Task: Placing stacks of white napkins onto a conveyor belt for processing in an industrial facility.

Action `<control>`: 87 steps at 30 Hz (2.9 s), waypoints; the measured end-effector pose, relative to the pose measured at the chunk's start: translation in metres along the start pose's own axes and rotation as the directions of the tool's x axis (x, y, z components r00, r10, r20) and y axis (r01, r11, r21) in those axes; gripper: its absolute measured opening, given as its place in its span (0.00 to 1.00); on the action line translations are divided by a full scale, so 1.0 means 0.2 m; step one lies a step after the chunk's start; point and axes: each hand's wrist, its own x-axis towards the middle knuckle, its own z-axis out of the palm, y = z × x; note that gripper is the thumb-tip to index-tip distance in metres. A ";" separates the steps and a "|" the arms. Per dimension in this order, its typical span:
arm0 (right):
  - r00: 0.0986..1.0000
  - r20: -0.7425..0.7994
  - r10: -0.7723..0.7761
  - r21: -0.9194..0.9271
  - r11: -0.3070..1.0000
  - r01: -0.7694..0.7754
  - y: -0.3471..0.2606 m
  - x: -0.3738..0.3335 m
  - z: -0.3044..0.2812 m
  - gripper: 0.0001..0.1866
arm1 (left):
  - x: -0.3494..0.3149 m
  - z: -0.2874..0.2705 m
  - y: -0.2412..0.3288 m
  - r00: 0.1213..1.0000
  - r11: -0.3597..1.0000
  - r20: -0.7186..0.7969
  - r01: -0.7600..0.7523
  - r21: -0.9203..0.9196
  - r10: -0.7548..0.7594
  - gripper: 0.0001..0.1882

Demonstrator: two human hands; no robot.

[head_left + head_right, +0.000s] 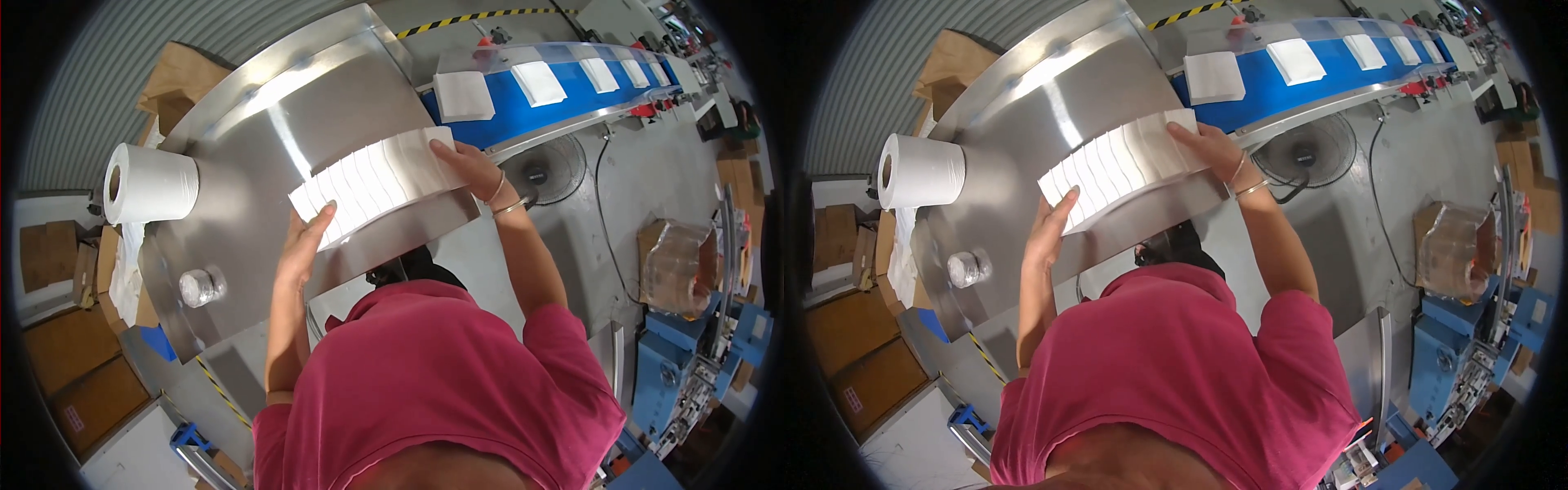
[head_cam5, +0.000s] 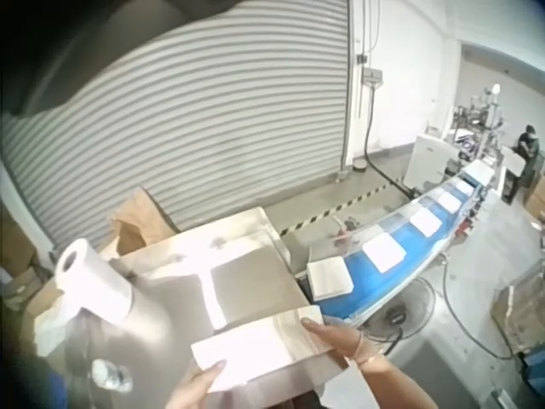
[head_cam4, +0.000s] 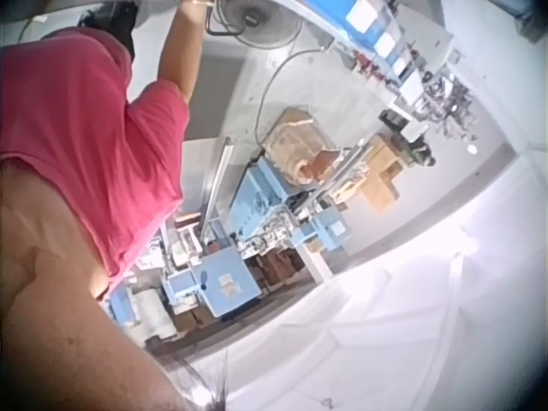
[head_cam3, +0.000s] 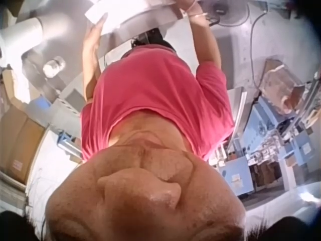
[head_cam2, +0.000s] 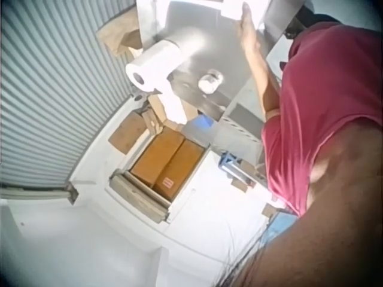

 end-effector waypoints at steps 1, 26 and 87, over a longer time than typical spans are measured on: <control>0.996 -0.009 -0.087 -0.193 0.978 0.083 -0.05 -0.04 0.05 0.31 | 0.00 0.00 0.00 1.000 1.000 0.001 0.015 0.010 -0.015 0.53; 0.999 -0.046 -0.017 -0.010 1.000 0.016 0.00 0.00 0.04 0.29 | 0.05 0.07 -0.01 0.998 1.000 0.068 0.005 -0.026 -0.004 0.63; 0.989 -0.024 -0.148 -0.697 0.712 0.089 0.10 0.13 -0.09 0.20 | 0.08 0.26 0.08 0.992 0.997 0.123 0.018 -0.076 -0.009 0.57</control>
